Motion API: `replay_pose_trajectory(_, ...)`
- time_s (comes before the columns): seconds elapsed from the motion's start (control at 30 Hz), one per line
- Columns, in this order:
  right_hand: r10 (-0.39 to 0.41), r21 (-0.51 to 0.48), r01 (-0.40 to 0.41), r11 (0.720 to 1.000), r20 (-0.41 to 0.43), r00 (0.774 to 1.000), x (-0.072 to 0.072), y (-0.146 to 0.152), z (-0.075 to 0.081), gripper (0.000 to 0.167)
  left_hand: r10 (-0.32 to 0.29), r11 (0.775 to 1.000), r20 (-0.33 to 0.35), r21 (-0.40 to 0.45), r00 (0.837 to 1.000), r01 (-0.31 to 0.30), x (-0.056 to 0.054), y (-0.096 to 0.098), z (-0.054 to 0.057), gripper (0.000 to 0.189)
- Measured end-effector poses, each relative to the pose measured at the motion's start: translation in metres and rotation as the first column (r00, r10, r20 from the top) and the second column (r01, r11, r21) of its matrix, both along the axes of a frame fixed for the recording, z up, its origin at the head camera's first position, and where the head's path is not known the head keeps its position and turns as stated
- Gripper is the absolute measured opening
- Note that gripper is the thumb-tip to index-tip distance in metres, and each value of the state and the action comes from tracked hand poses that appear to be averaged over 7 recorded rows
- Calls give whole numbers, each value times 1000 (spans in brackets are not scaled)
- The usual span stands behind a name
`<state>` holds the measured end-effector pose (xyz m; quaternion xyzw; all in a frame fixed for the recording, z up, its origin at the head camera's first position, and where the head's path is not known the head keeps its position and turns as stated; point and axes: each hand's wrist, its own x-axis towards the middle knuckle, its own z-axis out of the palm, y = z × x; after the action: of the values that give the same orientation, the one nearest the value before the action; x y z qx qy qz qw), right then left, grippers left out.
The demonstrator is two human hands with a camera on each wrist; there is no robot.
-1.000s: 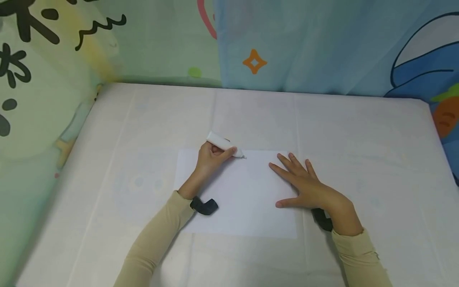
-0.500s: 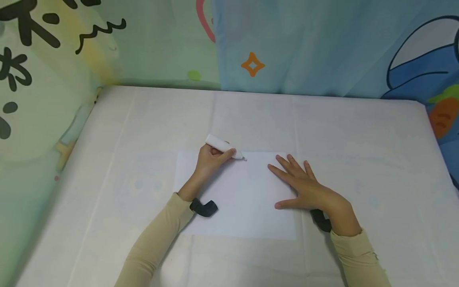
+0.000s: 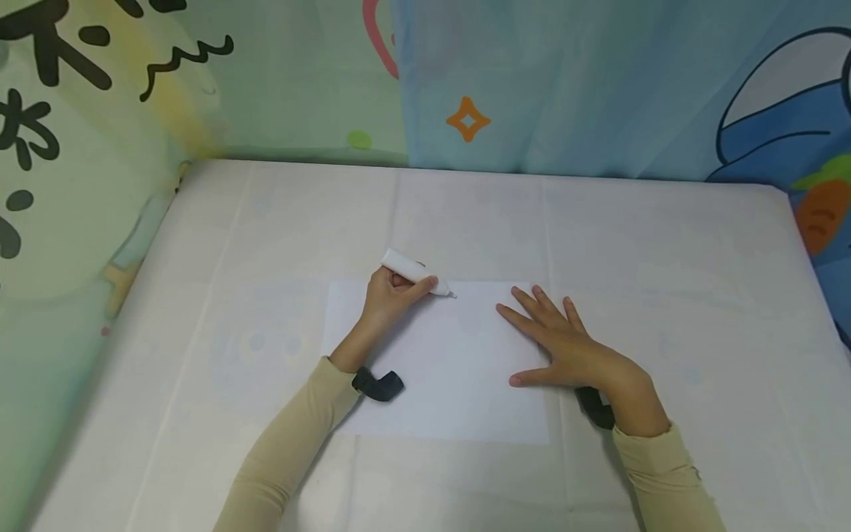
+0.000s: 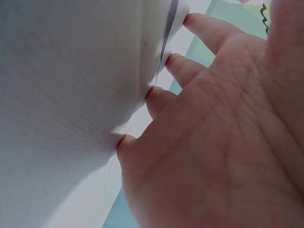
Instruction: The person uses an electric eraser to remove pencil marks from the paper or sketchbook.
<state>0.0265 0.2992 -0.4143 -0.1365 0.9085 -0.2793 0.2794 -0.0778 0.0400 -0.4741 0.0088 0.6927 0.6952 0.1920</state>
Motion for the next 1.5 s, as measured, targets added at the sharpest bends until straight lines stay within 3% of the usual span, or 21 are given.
replay_pose_trajectory(0.33,-8,7,8,1000,9,1000,-1,0,2,100,-4,999,-23,-41,1000,3,1,1,1,29)
replay_pose_trajectory(0.93,-18,-2,18,1000,7,1000,1,1,3,100,-15,1000,-19,-9,1000,15,3,2,2,30)
replay_pose_trajectory(1.33,-11,-20,11,1000,0,1000,2,1,3,99,-47,998,-41,-34,998,46,5,1,1,26)
replay_pose_trajectory(1.5,-9,-18,9,1000,-1,1000,2,2,2,99,-34,999,-39,-37,999,32,4,1,2,26)
